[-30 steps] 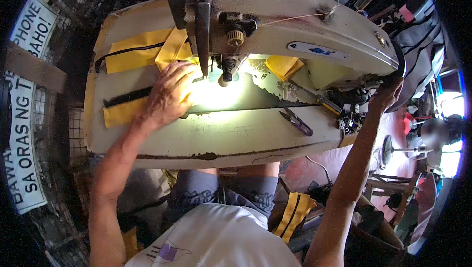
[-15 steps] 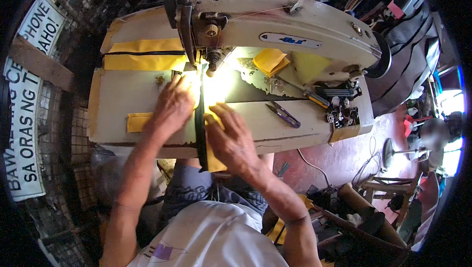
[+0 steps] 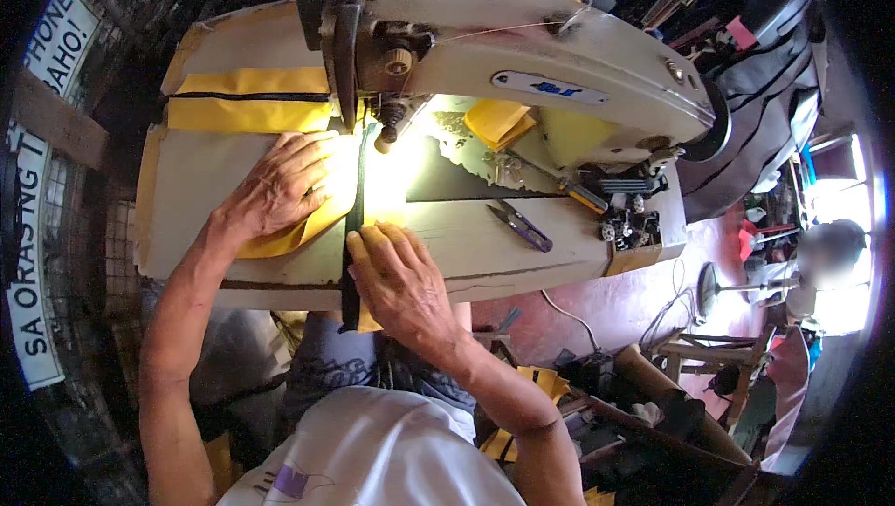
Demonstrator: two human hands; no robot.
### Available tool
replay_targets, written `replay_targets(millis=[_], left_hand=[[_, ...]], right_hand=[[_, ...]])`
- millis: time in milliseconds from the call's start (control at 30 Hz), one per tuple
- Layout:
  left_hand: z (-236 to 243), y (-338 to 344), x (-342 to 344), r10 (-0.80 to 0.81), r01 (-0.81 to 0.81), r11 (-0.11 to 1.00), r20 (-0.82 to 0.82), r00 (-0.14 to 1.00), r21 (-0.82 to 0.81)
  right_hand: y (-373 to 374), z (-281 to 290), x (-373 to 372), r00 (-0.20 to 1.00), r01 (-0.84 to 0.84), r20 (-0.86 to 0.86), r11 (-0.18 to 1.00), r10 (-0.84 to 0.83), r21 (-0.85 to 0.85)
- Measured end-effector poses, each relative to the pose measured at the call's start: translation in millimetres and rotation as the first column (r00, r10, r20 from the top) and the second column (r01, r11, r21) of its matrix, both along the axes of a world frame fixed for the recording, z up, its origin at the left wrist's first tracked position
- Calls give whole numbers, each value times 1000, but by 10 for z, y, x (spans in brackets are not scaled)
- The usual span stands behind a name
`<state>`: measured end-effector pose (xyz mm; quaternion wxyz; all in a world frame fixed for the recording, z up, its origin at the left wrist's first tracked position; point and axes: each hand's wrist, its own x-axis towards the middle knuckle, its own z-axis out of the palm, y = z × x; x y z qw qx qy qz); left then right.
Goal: Sew yellow and black leather components using an industrial sewing machine.
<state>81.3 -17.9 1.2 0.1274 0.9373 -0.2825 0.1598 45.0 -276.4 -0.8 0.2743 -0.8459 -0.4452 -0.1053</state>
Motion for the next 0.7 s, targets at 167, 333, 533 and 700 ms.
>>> replay_targets(millis=[167,333,533,700], left_hand=[[-3,-57,4,35,-34,999,10,999,-17],[5,-45,-20,74,-75,997,-44,996,-31],[197,-307,-882,373,-378,923,-70,925,-70],[297,-540,-1069,369,-546,758,-454,811,-358]], right_hand=[[-13,59,69,1000,-6,1,999,6,-43],[-23,-6,98,999,-29,18,999,30,-26],[-120,-9,-196,999,-30,-28,998,29,-53],[-211,-163,-199,1000,-5,6,1000,5,16]])
